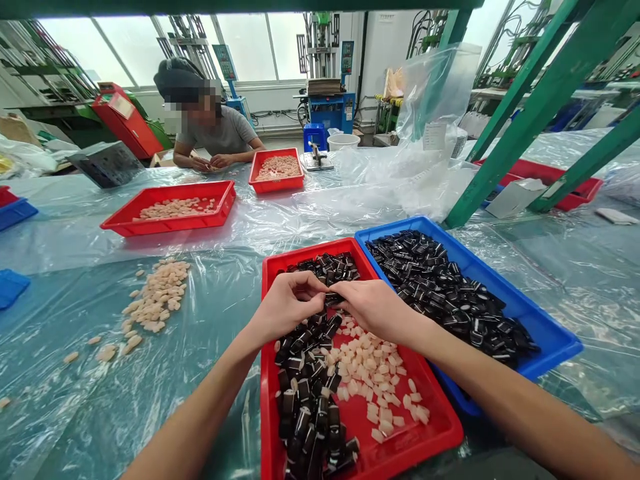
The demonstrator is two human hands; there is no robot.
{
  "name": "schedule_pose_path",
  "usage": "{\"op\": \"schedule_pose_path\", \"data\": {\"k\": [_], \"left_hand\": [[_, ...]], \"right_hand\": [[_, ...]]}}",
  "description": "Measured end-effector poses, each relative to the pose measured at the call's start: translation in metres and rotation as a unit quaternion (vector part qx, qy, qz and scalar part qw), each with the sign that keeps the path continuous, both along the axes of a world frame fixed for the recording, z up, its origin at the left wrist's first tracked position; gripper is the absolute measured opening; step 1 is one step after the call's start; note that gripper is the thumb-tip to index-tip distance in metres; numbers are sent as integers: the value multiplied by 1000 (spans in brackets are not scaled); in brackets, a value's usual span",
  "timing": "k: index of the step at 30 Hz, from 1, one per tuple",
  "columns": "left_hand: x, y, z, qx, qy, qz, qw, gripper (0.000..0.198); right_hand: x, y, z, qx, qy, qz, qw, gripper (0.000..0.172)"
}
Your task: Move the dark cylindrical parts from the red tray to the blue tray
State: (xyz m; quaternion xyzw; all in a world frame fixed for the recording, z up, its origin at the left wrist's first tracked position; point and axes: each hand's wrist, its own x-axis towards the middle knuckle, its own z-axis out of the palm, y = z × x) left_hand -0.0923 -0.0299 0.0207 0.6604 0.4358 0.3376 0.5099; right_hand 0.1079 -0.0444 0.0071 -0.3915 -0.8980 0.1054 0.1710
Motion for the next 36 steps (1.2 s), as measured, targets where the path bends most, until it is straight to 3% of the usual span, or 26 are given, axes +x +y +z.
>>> {"op": "schedule_pose_path", "data": {"k": [4,11,16,19,23,27,30,33,36], "left_hand": [[1,-2,0,8,-1,34,999,6],[-7,1,11,-50,-63,15,997,13],[-9,3,14,-53,-107,57,991,21],[-4,-1,14,-24,-94,63,993,24],[15,-18,7,7,-17,-48,999,23],[26,-36,4,114,84,-107,984,20],[18,-36,13,183,104,-87,974,21],[3,-28,25,212,105,-47,971,21],[-8,-23,33,232,102,-18,967,23]], "right_hand": [[0,2,-4,2,17,5,1000,15],[2,4,-3,-19,93,33,995,19],[4,8,1,-24,165,20,986,25],[11,16,8,5,201,-19,979,25],[35,26,23,57,219,-155,962,24],[71,20,35,55,93,-244,964,24],[100,9,43,20,-65,-282,957,24],[124,0,51,-37,-211,-301,929,22],[136,-2,52,-67,-271,-292,915,21]]}}
